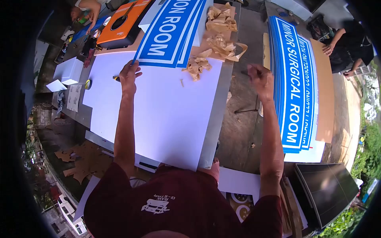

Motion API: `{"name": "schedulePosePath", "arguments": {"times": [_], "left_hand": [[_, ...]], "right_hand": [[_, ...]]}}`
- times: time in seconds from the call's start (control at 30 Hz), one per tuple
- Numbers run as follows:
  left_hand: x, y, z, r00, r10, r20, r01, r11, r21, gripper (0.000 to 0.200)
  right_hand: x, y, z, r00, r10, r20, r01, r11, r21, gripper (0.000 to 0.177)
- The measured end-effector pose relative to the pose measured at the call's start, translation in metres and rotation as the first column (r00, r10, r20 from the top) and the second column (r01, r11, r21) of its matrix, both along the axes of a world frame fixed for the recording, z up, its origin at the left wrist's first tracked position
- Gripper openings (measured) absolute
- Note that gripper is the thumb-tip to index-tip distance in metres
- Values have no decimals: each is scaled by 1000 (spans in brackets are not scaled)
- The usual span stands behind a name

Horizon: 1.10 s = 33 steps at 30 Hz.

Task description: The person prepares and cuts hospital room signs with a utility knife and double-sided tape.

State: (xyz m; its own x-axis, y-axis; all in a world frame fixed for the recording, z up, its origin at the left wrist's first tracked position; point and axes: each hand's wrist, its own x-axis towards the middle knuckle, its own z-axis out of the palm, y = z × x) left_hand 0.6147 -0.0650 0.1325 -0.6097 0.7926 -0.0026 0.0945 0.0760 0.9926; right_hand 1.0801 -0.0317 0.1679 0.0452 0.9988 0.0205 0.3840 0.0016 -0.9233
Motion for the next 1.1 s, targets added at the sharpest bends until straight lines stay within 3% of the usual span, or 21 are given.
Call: {"name": "schedulePosePath", "arguments": {"times": [0.03, 0.07, 0.13, 0.23, 0.3, 0.4, 0.5, 0.57, 0.63, 0.7, 0.77, 0.8, 0.83, 0.9, 0.97, 1.03, 1.1], "left_hand": [[-4, 5, -2, 999, -52, -1, 52, 999, 9, 57], [-13, 10, -6, 1000, -16, 17, 16, 1000, 13, 45], [-42, 21, -15, 974, -126, 187, 124, 992, 25, 39], [-45, 25, -2, 924, -175, 340, 184, 983, 5, 34], [-47, 21, 16, 902, -192, 388, 201, 979, 17, 31], [-42, 19, 46, 862, -240, 447, 233, 970, 73, 30], [-41, 9, 62, 784, -332, 524, 325, 939, 110, 31], [-35, -7, 65, 748, -391, 536, 377, 915, 141, 31], [-29, -26, 62, 733, -422, 534, 422, 897, 130, 30], [-27, -51, 59, 720, -440, 537, 448, 885, 124, 31], [-28, -76, 45, 685, -473, 555, 479, 865, 147, 34], [-27, -91, 41, 690, -467, 553, 489, 864, 119, 34], [-25, -105, 37, 695, -461, 552, 499, 862, 91, 34], [-23, -132, 29, 692, -511, 510, 579, 815, 31, 32], [-27, -149, 21, 604, -612, 510, 702, 712, 22, 31], [-39, -147, 2, 508, -704, 496, 819, 573, -26, 25], [-47, -138, -5, 598, -706, 379, 789, 603, -123, 26]], "right_hand": [[-33, -3, 0, 993, 34, -117, -39, 998, -45, 21], [-62, -2, -8, 989, 83, -120, -87, 996, -24, 20], [-146, -14, 6, 989, 127, -79, -133, 988, -81, 20], [-201, -11, -9, 946, 80, -313, -115, 989, -93, 22], [-219, -15, -9, 953, -31, -302, -7, 992, -124, 27], [-224, -27, 12, 947, -82, -310, -8, 960, -278, 35], [-227, -29, 12, 897, -99, -431, -20, 965, -263, 41], [-230, -25, 14, 758, -104, -644, -115, 950, -289, 49], [-231, -25, 19, 588, -37, -808, -197, 962, -188, 45], [-210, -8, -2, 383, -171, -908, -197, 945, -261, 39], [-185, 13, -29, 349, -63, -935, -332, 925, -187, 35], [-164, 29, -52, -15, 58, -998, -654, 755, 54, 39], [-181, 21, -27, 248, -10, -969, -570, 807, -154, 42], [-206, -2, 18, 684, -194, -704, -250, 844, -475, 49], [-199, -2, 10, 762, -45, -646, -277, 879, -388, 57], [-193, -7, 0, 806, -110, -582, -137, 921, -364, 56], [-184, -13, 4, 846, -124, -518, -68, 940, -336, 54]]}}
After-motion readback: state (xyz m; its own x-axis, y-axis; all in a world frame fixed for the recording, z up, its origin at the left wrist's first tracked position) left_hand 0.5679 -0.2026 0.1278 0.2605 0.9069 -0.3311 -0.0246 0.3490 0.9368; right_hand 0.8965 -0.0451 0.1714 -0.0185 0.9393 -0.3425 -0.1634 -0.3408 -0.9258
